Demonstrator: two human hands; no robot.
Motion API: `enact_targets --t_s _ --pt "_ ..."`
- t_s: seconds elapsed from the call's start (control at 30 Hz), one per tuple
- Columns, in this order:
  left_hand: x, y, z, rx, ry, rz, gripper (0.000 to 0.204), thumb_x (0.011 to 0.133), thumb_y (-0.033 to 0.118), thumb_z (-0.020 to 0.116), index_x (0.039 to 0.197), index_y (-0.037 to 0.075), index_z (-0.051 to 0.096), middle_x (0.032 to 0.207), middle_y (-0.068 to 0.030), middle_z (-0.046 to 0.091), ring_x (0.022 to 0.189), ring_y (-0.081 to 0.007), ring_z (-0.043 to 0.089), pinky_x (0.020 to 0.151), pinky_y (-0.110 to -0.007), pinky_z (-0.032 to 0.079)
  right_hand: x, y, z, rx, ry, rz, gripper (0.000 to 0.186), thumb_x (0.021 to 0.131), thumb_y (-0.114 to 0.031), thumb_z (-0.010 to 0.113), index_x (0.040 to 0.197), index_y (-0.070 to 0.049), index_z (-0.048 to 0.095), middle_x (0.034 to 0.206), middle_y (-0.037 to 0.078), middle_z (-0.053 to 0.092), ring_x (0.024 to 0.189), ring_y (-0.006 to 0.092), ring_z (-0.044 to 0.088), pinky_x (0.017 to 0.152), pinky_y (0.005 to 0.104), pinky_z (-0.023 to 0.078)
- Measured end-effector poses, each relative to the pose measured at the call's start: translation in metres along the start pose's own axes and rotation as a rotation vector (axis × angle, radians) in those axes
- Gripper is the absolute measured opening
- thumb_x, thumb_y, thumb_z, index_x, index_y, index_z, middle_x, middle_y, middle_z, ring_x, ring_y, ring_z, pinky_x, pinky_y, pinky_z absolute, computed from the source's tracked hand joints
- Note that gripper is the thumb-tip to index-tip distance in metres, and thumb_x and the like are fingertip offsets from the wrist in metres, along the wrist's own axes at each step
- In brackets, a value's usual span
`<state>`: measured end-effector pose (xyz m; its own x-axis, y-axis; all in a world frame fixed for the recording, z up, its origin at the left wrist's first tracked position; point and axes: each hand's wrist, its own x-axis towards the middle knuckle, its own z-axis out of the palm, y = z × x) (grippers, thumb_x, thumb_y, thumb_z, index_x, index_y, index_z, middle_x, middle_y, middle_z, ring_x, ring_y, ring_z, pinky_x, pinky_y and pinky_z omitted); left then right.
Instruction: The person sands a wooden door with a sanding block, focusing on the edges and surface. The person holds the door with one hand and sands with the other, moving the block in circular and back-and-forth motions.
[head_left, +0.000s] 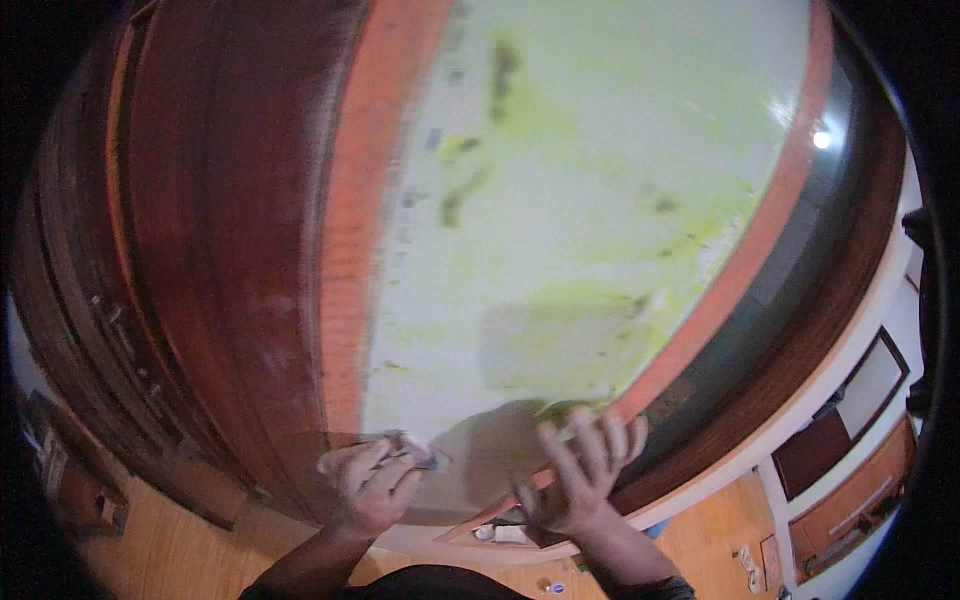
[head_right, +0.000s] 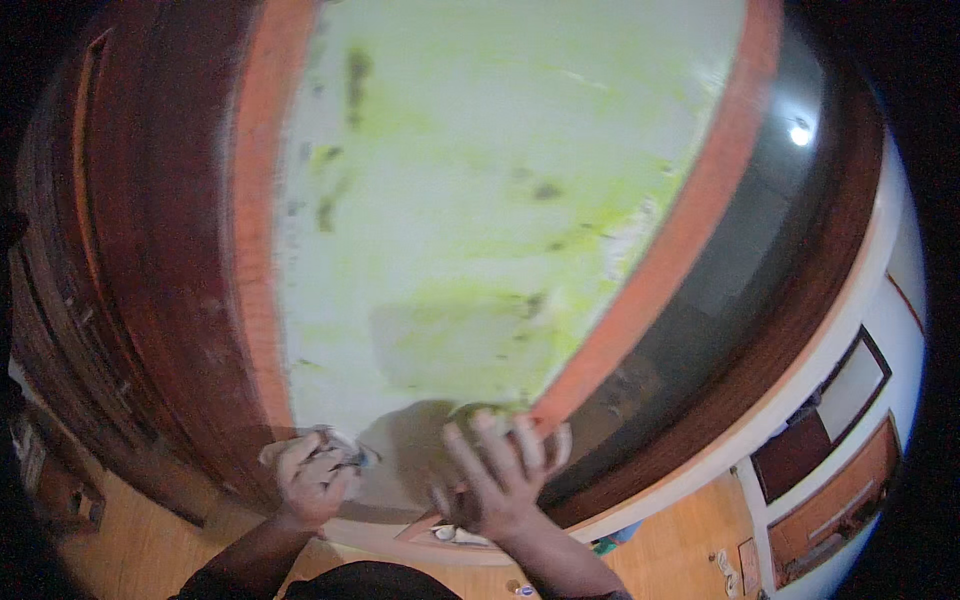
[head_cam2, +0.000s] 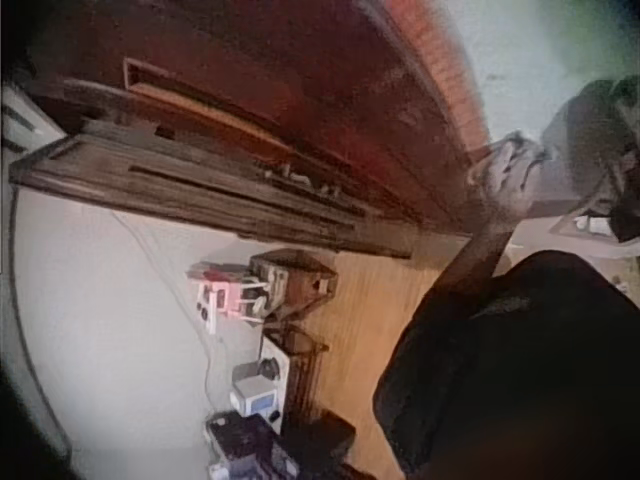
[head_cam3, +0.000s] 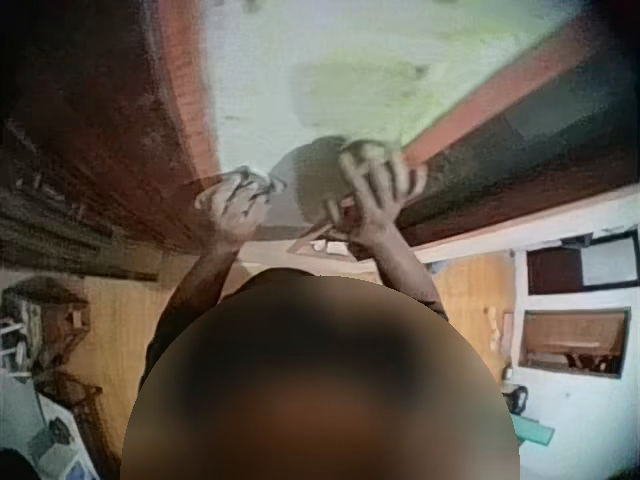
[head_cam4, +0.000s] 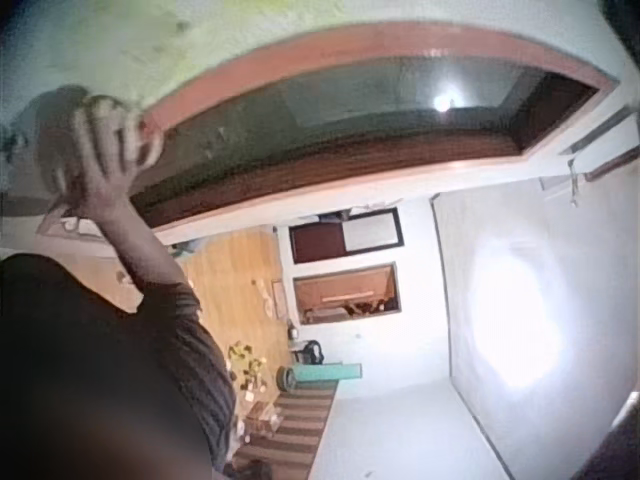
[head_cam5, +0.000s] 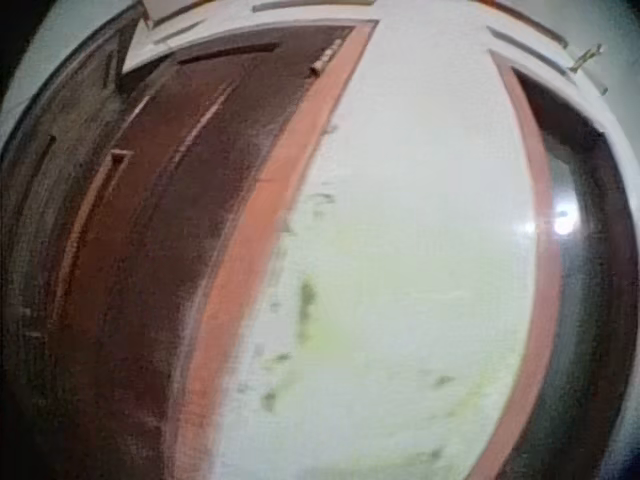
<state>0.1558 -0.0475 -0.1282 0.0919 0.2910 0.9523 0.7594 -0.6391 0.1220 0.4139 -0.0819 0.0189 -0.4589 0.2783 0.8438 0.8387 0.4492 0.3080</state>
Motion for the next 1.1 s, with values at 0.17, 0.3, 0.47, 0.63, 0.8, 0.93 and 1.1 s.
enact_targets --t_s 0.17,0.3,0.47,0.63,0.8,0.93,1.1 --pt "-0.001 -0.004 0.009 -0.135 0.056 -0.083 0.031 0.074 0.016 0.091 0.102 0.016 0.076 0.125 -0.0076 0.057 0.108 -0.0283 0.061 0.090 -0.045 0.050 0.007 -0.002 0.006 -0.242 -0.256 0.045 0.088 0.085 -0.048 0.077 0.147 0.007 0.048 0.160 0.030 0.037 0.153 0.0561 0.021 0.119 0.0761 0.003" --pt "-0.005 -0.011 0.013 -0.156 0.076 -0.054 0.037 0.072 0.020 0.094 0.105 0.017 0.076 0.125 -0.0076 0.057 0.107 -0.0278 0.061 0.089 -0.043 0.050 -0.015 -0.027 0.024 -0.273 -0.250 0.074 0.078 0.082 -0.060 0.076 0.134 -0.002 0.066 0.156 0.021 0.047 0.152 0.0492 0.029 0.116 0.0809 0.002" --pt "-0.014 -0.019 0.018 -0.183 0.127 -0.010 0.037 0.074 0.018 0.092 0.107 0.017 0.075 0.126 -0.0089 0.058 0.112 -0.0293 0.060 0.095 -0.044 0.052 -0.035 -0.054 0.031 -0.282 -0.351 0.137 0.076 0.084 -0.060 0.075 0.133 -0.003 0.067 0.150 0.021 0.052 0.144 0.0479 0.038 0.115 0.0803 0.001" --pt "-0.030 -0.026 0.023 -0.224 0.038 -0.015 0.036 0.074 0.009 0.087 0.107 0.015 0.075 0.123 -0.0118 0.059 0.111 -0.0307 0.061 0.095 -0.043 0.052 -0.009 -0.059 0.027 -0.285 -0.343 0.157 0.082 0.084 -0.060 0.075 0.142 -0.004 0.061 0.154 0.021 0.049 0.147 0.0499 0.035 0.115 0.0803 -0.001" --pt "-0.036 -0.026 0.033 -0.319 0.107 -0.025 0.038 0.071 0.002 0.083 0.107 0.014 0.077 0.121 -0.0112 0.060 0.108 -0.0310 0.061 0.091 -0.041 0.052 0.043 -0.054 0.030 -0.290 -0.239 0.136 0.086 0.086 -0.065 0.070 0.150 -0.009 0.055 0.161 0.018 0.044 0.152 0.0453 0.031 0.117 0.0768 -0.006" --pt "-0.032 -0.026 0.035 -0.313 0.099 -0.035 0.039 0.072 0.005 0.085 0.109 0.017 0.079 0.122 -0.0058 0.060 0.103 -0.0277 0.061 0.084 -0.041 0.050 0.067 -0.059 0.044 -0.222 -0.221 0.040 0.082 0.090 -0.067 0.064 0.153 -0.016 0.053 0.167 0.008 0.038 0.156 0.0336 0.030 0.119 0.0741 -0.008" --pt "-0.030 -0.025 0.036 -0.283 0.091 -0.047 0.041 0.074 0.008 0.086 0.114 0.015 0.076 0.123 -0.0086 0.060 0.102 -0.0286 0.063 0.082 -0.042 0.051 0.046 -0.068 0.057 -0.195 -0.370 -0.166 0.077 0.095 -0.064 0.057 0.159 -0.022 0.046 0.168 -0.003 0.036 0.157 0.0199 0.029 0.119 0.0744 -0.003"
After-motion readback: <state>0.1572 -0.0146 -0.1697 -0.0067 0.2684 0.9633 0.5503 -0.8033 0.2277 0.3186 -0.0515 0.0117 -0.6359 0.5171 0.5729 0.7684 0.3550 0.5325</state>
